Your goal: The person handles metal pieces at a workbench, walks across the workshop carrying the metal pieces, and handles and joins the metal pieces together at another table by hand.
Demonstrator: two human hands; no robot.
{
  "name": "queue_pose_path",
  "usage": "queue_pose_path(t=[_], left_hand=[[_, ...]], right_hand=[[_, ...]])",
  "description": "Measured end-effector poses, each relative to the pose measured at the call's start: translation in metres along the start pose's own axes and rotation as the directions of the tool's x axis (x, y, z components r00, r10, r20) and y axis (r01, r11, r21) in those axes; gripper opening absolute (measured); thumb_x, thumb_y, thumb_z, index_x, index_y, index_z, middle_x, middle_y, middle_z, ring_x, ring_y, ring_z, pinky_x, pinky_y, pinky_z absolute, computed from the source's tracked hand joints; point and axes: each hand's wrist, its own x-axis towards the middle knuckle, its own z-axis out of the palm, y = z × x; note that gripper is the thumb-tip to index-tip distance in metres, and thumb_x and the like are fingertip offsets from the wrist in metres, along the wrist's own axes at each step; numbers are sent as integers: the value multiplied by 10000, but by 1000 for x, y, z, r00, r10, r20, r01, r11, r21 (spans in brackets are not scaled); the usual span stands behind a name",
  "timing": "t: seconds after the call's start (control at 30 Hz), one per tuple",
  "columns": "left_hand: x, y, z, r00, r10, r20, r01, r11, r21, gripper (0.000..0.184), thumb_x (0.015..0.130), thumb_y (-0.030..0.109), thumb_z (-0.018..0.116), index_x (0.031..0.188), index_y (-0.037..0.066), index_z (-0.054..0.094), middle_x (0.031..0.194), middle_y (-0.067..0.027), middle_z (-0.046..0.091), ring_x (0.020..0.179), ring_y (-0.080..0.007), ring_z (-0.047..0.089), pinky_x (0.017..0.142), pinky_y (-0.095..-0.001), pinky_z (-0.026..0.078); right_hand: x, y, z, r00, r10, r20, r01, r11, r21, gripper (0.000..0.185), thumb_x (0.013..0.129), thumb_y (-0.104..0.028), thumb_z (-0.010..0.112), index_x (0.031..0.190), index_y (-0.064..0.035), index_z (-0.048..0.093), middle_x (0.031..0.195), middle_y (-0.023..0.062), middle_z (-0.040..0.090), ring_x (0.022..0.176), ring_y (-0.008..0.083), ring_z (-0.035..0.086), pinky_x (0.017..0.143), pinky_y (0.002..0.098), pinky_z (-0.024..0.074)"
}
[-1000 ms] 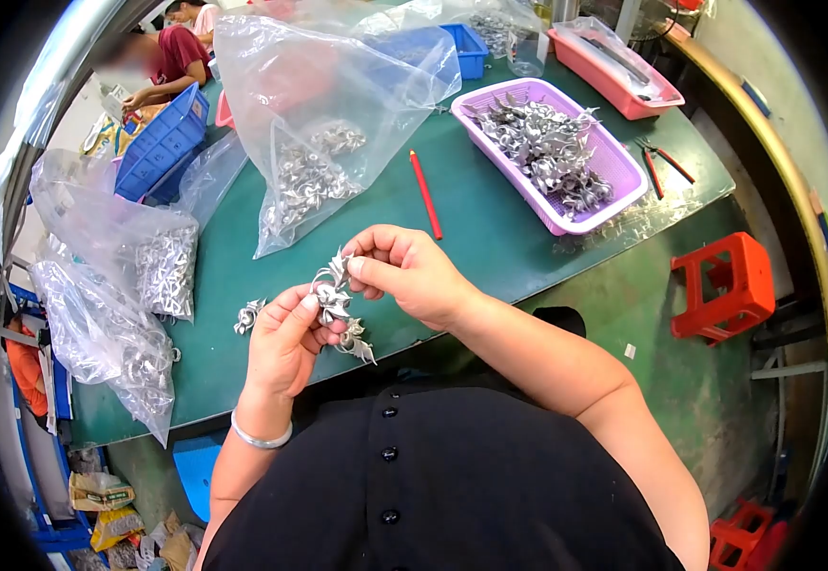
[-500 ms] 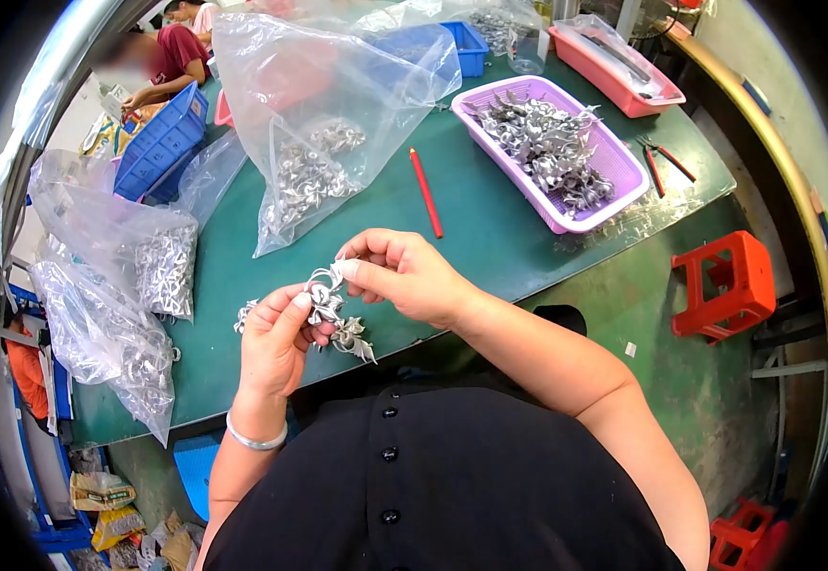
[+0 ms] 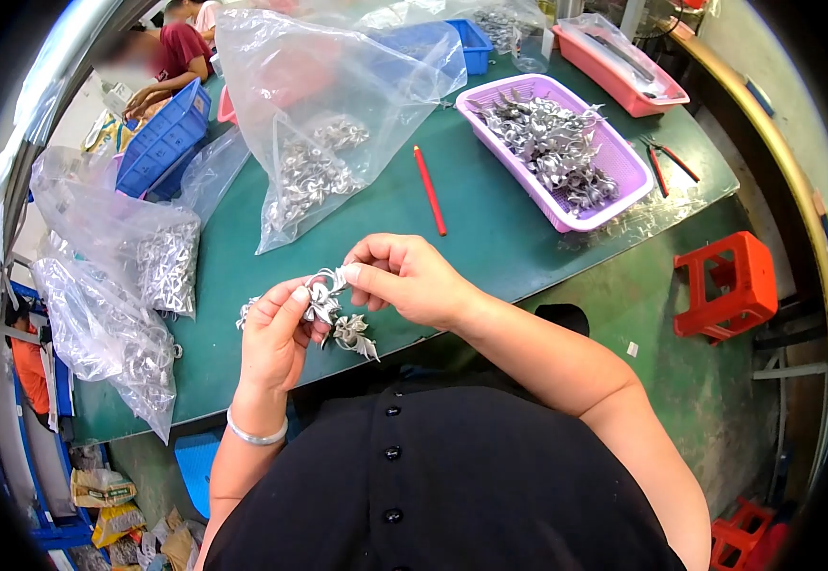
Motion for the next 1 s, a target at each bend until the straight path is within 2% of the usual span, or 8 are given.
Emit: queue_pose_path(t=[0.27, 0.37, 0.5, 0.6, 0.77, 0.87, 1.0], left_hand=[[-1, 0, 0, 997, 83, -3, -83, 995, 52, 214, 880, 106, 459, 1024, -13, 563, 758, -42, 589, 598, -85, 517, 541, -198, 421], [-2, 2, -2, 994, 104, 25, -103, 994, -34, 251, 852, 65, 499, 1085, -25, 523, 834, -50, 590, 661, -79, 528, 587, -195, 431], [1, 4, -2, 987, 161, -4, -161, 986, -44, 330, 809, 18, 542, 1130, -33, 484, 909, -52, 568, 727, -82, 523, 627, -194, 425], [7, 3, -5, 979, 201, -28, -199, 978, 57, 313, 818, 36, 528, 1126, -11, 498, 913, -42, 565, 708, -82, 521, 631, -206, 431], [10, 10, 0, 985, 162, -56, -160, 986, 51, 288, 835, 32, 498, 1121, -5, 497, 933, -49, 560, 809, -116, 560, 664, -243, 482], [12, 9, 1, 983, 176, -40, -176, 984, 12, 286, 835, 23, 497, 1119, -9, 495, 940, -52, 555, 821, -119, 557, 686, -262, 500], [14, 8, -2, 980, 195, -21, -195, 981, 11, 291, 824, 8, 513, 1114, -19, 498, 940, -48, 545, 803, -104, 540, 694, -265, 510]], right_hand=[[-1, 2, 0, 1000, -7, 2, 7, 1000, 6, 146, 856, -155, 519, 931, -34, 548, 764, 19, 584, 682, 67, 546, 607, 204, 442], [-1, 7, -1, 1000, 16, -17, -16, 1000, 4, 176, 858, -145, 512, 964, -7, 540, 791, 68, 609, 673, 93, 557, 634, 226, 459], [-3, 15, 2, 1000, -9, 29, 8, 999, 34, 176, 867, -126, 487, 997, -9, 502, 843, 81, 613, 717, 104, 568, 661, 240, 465], [-4, 22, 8, 998, -31, 51, 29, 999, 35, 161, 869, -110, 472, 995, -9, 480, 854, 84, 612, 744, 107, 570, 672, 245, 467], [-6, 32, 15, 995, -87, 47, 86, 996, 22, 145, 857, -57, 483, 990, -11, 450, 912, 78, 588, 807, 100, 563, 707, 237, 458], [-6, 34, 17, 974, -223, 25, 224, 959, -173, 157, 829, -56, 530, 954, 3, 455, 846, 46, 577, 751, 71, 546, 659, 229, 447], [-8, 32, 19, 939, -340, 61, 340, 883, -324, 189, 816, -82, 567, 959, 1, 474, 809, 27, 562, 720, 67, 536, 637, 228, 441]])
